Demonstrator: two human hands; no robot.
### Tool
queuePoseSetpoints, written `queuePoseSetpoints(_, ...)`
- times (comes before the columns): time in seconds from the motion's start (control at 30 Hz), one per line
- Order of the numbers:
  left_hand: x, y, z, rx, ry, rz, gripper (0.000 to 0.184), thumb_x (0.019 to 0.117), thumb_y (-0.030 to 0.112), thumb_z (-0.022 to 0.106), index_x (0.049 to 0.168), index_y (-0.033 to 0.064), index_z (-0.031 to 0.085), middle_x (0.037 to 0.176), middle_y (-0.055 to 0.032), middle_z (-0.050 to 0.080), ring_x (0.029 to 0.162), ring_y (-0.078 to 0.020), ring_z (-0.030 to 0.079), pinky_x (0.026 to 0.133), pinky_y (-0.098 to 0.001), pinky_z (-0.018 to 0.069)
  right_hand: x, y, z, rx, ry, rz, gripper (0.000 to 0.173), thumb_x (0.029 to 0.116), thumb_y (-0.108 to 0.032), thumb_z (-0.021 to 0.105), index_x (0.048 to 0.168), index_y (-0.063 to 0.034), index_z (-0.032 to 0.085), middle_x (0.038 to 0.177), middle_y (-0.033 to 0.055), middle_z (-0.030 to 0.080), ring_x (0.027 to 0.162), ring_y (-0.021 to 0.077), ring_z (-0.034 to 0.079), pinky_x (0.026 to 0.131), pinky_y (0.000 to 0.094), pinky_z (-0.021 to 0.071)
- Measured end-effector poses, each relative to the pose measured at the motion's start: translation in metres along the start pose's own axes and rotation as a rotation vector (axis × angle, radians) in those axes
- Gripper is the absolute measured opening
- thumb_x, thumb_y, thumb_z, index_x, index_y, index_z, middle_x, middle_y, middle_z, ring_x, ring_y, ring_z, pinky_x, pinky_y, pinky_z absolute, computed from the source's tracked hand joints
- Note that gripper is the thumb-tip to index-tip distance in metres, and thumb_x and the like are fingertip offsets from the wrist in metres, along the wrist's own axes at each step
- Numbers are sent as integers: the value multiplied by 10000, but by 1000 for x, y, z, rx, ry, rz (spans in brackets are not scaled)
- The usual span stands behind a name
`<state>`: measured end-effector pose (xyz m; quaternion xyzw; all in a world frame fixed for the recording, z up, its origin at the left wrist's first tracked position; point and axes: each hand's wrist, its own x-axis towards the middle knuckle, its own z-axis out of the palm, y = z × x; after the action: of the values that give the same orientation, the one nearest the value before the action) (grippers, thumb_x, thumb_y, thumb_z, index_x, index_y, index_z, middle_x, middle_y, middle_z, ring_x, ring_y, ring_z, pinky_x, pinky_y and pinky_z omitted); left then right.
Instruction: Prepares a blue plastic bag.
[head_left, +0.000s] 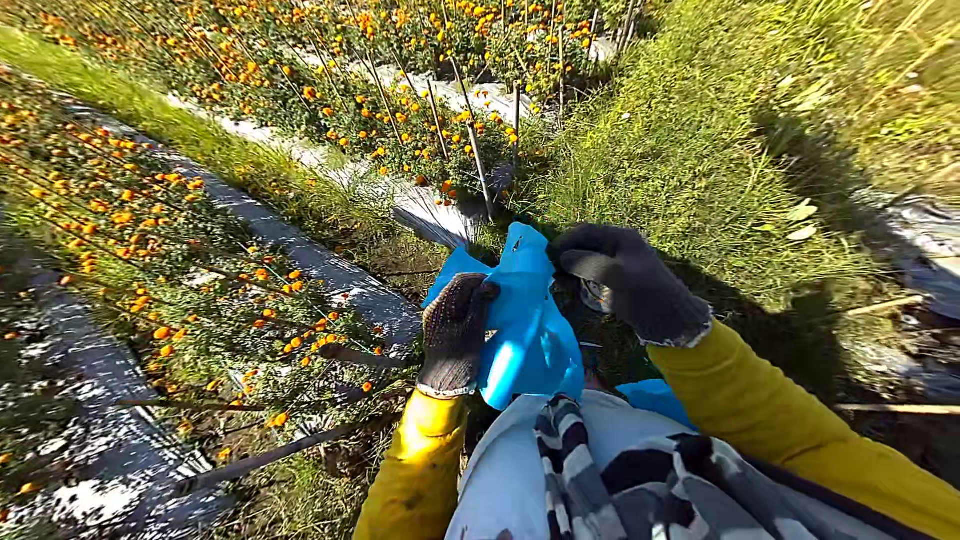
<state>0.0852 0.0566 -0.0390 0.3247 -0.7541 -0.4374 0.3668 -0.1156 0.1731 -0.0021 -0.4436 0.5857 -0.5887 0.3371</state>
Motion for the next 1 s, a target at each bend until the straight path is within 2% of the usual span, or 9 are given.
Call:
queuePoseSetpoints(0.13, -8, -7, -9, -17, -52, 0, 148, 1016, 206, 610, 1037, 115, 725, 892, 64, 717, 816, -6, 668, 760, -225, 569, -6, -7, 22, -100, 6, 40, 77, 925, -145, 696, 959, -90, 738, 794, 2, 690, 672, 91, 635, 600, 259, 552)
queuePoseSetpoints(0.2, -12, -10, -9, -29, -52, -51, 162, 1022, 231, 603, 1081, 125, 710, 924, 49, 711, 826, -33, 669, 762, -258, 576, -11, -7, 31, -73, 14, 64, 96, 944, -133, 670, 991, -76, 731, 789, 11, 695, 671, 92, 646, 611, 262, 568)
queuePoseSetpoints(0.3, -19, -9, -8, -192, 16, -96, 206, 993, 202, 638, 1168, 93, 637, 934, 6, 672, 774, -95, 653, 688, -290, 584, -17, -5, 39, -34, -2, 41, 124, 978, -113, 644, 1050, -48, 723, 819, 24, 708, 687, 94, 674, 642, 273, 605)
queuePoseSetpoints(0.37, -27, 1, -11, -354, -26, -121, 233, 945, 176, 670, 1152, 83, 617, 891, -4, 672, 721, -116, 651, 638, -295, 584, -22, -1, 43, -17, -24, -20, 118, 972, -103, 639, 1016, -42, 730, 833, 18, 709, 686, 89, 669, 634, 269, 604)
queuePoseSetpoints(0.47, -37, 19, -14, -350, -171, -250, 398, 818, 177, 795, 1183, 101, 658, 924, -10, 716, 794, -117, 693, 701, -306, 610, -29, 4, 52, 36, -113, -42, 101, 959, -68, 641, 922, -43, 732, 860, 36, 700, 722, 116, 668, 663, 290, 611)
queuePoseSetpoints(0.57, -45, 16, -15, -439, -134, -290, 204, 874, 121, 764, 1064, 89, 697, 843, -27, 698, 713, -114, 656, 631, -291, 575, -34, 5, 59, 118, -159, 3, 106, 954, -44, 623, 885, -24, 701, 819, 61, 703, 707, 147, 687, 675, 324, 626)
queuePoseSetpoints(0.67, -47, 10, -24, -720, -183, -293, 85, 946, 54, 633, 1030, 64, 639, 731, -46, 649, 592, -103, 608, 557, -244, 542, -37, 1, 55, 148, -177, 50, 138, 995, -92, 614, 914, -33, 709, 775, 52, 688, 650, 116, 648, 611, 268, 582)
queuePoseSetpoints(0.73, -47, 9, -30, -764, -211, -309, 80, 972, 40, 573, 1032, 79, 609, 701, -32, 618, 573, -94, 589, 550, -230, 529, -40, 0, 53, 173, -189, 77, 147, 1008, -118, 605, 933, -53, 713, 748, 40, 682, 626, 88, 628, 584, 234, 556)
queuePoseSetpoints(1.0, -48, 6, -43, -807, -23, -255, 143, 1058, 120, 473, 1095, 134, 610, 822, -8, 628, 655, -90, 609, 592, -232, 554, -41, 3, 61, 256, -208, 84, 156, 1004, -113, 584, 936, -62, 715, 738, 21, 674, 616, 72, 616, 574, 224, 546)
